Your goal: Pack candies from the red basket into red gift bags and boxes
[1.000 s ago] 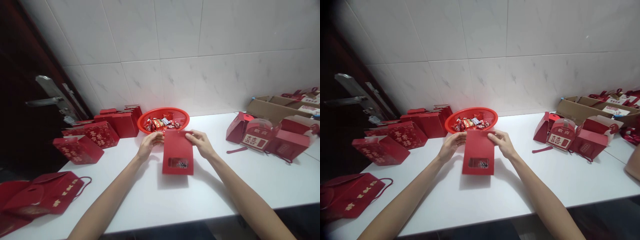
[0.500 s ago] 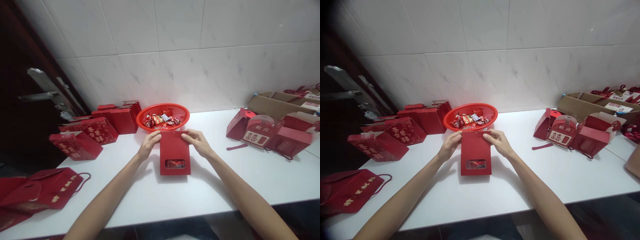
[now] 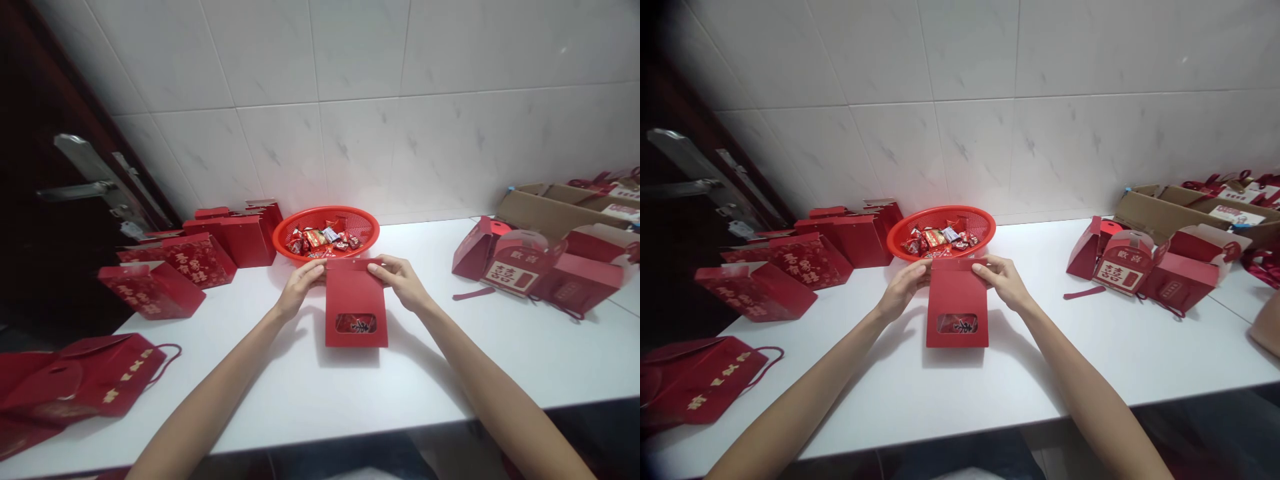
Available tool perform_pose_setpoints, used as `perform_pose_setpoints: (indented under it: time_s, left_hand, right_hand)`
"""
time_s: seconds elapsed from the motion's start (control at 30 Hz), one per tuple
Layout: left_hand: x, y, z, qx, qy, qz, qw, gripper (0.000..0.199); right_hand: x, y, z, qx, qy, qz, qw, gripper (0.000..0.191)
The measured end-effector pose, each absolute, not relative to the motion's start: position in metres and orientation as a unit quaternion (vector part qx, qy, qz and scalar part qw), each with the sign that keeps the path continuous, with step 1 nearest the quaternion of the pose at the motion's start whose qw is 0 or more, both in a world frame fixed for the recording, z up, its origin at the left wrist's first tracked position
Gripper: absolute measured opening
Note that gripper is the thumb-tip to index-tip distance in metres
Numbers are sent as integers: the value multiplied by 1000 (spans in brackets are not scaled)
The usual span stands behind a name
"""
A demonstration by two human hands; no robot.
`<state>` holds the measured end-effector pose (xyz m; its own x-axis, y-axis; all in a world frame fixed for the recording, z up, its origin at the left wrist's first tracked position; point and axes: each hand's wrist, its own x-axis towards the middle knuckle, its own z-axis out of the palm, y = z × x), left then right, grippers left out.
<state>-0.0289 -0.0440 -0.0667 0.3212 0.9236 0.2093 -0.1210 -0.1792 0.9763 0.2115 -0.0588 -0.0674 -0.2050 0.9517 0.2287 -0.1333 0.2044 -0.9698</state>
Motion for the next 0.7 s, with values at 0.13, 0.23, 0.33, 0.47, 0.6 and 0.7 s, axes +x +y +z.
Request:
perform_pose_setpoints:
  time_s: [0.13,0.23,0.33,0.47,0.6,0.7]
  left_hand:
    - [-26,-45,-67,612,337,468,542,53]
    - [-25,-47,-66,619,342,465,533,52]
    - [-25,-50,-64,639,349,459,509,49]
    - [-27,-53,-61,661,352,464,474,48]
    - [-27,-53,-63,670,350,466,460,46]
    - [-27,-51,-64,660,351,472,468,41]
  right_hand:
    - [210,-60,-68,-354,-569,538,511,44]
    - [207,-62,-68,-338,-578,551,498,40]
    - [205,-64,-67,-318,-590,560,487,37]
    - [207,-65,-66,-291,-609,567,472,37]
    - [211,-64,-64,-280,-635,563,449,37]
    - [223,-57,-59,-321,-621,518,493,35]
